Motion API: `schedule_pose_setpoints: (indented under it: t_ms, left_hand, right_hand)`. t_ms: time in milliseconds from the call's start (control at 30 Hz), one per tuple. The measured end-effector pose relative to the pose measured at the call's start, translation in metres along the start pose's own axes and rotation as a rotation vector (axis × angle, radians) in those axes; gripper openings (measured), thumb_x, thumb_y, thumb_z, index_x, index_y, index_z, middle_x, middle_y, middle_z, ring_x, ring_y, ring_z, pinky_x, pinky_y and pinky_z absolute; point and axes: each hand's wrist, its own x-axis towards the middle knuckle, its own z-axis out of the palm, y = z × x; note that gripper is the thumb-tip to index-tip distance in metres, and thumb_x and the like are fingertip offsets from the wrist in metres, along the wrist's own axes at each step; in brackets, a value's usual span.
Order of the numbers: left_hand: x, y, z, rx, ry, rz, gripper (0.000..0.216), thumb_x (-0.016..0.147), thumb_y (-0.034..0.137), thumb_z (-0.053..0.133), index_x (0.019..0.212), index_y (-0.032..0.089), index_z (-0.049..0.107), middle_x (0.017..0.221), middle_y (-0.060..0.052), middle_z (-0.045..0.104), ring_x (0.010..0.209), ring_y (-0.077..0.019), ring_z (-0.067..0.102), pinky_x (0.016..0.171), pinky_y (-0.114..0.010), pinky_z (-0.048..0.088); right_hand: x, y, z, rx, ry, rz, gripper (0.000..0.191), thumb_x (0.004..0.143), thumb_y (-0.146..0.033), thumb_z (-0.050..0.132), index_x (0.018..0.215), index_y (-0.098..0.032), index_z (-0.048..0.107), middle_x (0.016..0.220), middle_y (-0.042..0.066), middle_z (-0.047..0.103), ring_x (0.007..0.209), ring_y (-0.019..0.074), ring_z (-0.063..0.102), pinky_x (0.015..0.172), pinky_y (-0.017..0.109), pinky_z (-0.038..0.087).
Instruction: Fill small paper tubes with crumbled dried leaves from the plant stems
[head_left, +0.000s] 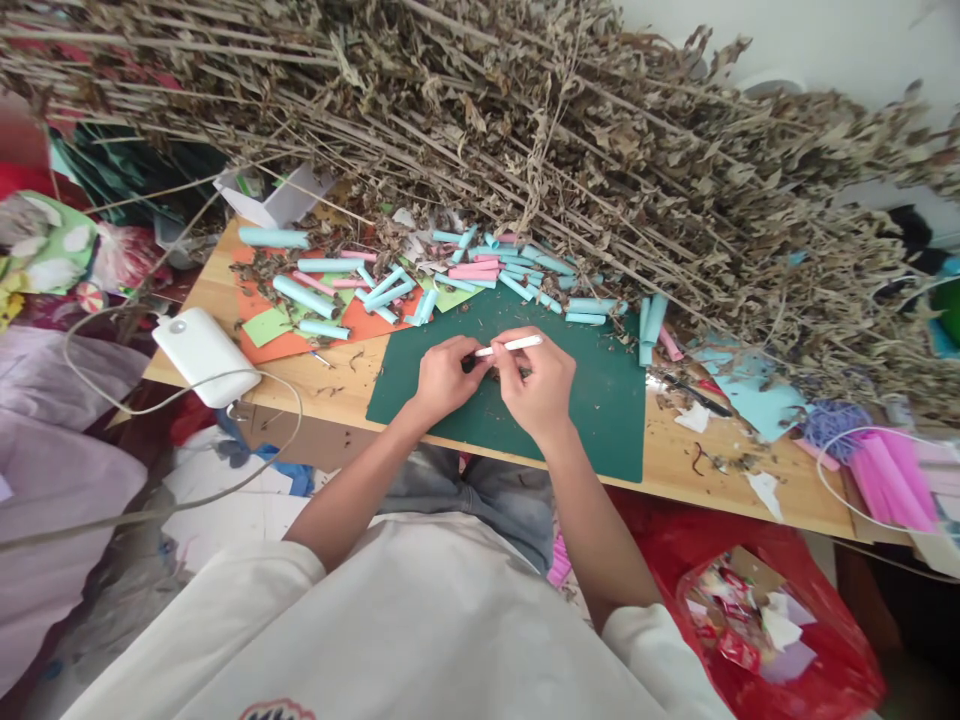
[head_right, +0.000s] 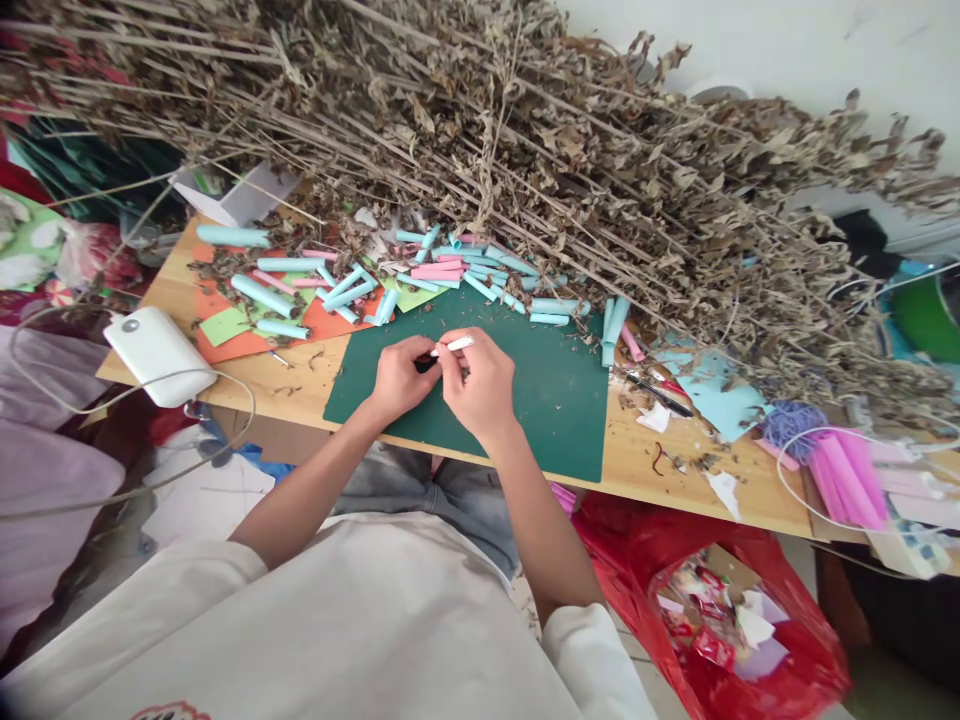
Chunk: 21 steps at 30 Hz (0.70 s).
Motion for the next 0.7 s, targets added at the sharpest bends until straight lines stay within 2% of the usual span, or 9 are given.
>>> schedule_pose_setpoints:
  t_ms: [233, 400, 567, 700]
  left_hand:
    - [-0.001, -0.001, 0.002, -0.036, 0.008, -0.008, 0.007, 0.083, 0.024, 0.065, 0.078, 0.019, 0.066, 0.078, -0.001, 0.068, 0.074, -0.0149, 0.062, 0.066, -0.025, 0.045]
    - [-0.001, -0.002, 0.003, -0.045, 0.001, -0.014, 0.007, 0.083, 0.025, 0.065, 0.080, 0.020, 0.067, 0.081, -0.002, 0.070, 0.076, -0.0160, 0.064, 0.067, -0.026, 0.046]
    - [-0.001, -0.002, 0.002, -0.033, 0.010, -0.017, 0.009, 0.084, 0.029, 0.065, 0.083, 0.020, 0.069, 0.077, -0.002, 0.068, 0.072, -0.0150, 0.062, 0.066, -0.025, 0.046]
    - [-0.001, -0.001, 0.002, -0.037, 0.003, -0.013, 0.009, 0.084, 0.028, 0.065, 0.081, 0.020, 0.068, 0.078, -0.002, 0.069, 0.074, -0.0155, 0.063, 0.066, -0.025, 0.046]
  right_hand:
    - [-0.001, 0.005, -0.011, 0.060, 0.097, 0.078, 0.013, 0.093, -0.033, 0.056, 0.089, -0.022, 0.061, 0.083, 0.003, 0.068, 0.068, 0.0144, 0.070, 0.060, 0.025, 0.059]
    - [-0.003, 0.002, -0.015, 0.037, 0.090, 0.060, 0.014, 0.093, -0.034, 0.055, 0.090, -0.023, 0.062, 0.086, 0.004, 0.069, 0.071, 0.0150, 0.070, 0.062, 0.026, 0.059]
    - [-0.004, 0.002, -0.010, 0.076, 0.017, 0.037, 0.014, 0.092, -0.035, 0.057, 0.089, -0.022, 0.063, 0.088, 0.005, 0.069, 0.073, 0.0154, 0.071, 0.064, 0.027, 0.060]
    - [-0.006, 0.006, -0.009, 0.082, 0.072, 0.100, 0.016, 0.093, -0.037, 0.055, 0.091, -0.022, 0.062, 0.085, 0.004, 0.069, 0.070, 0.0151, 0.071, 0.063, 0.026, 0.060]
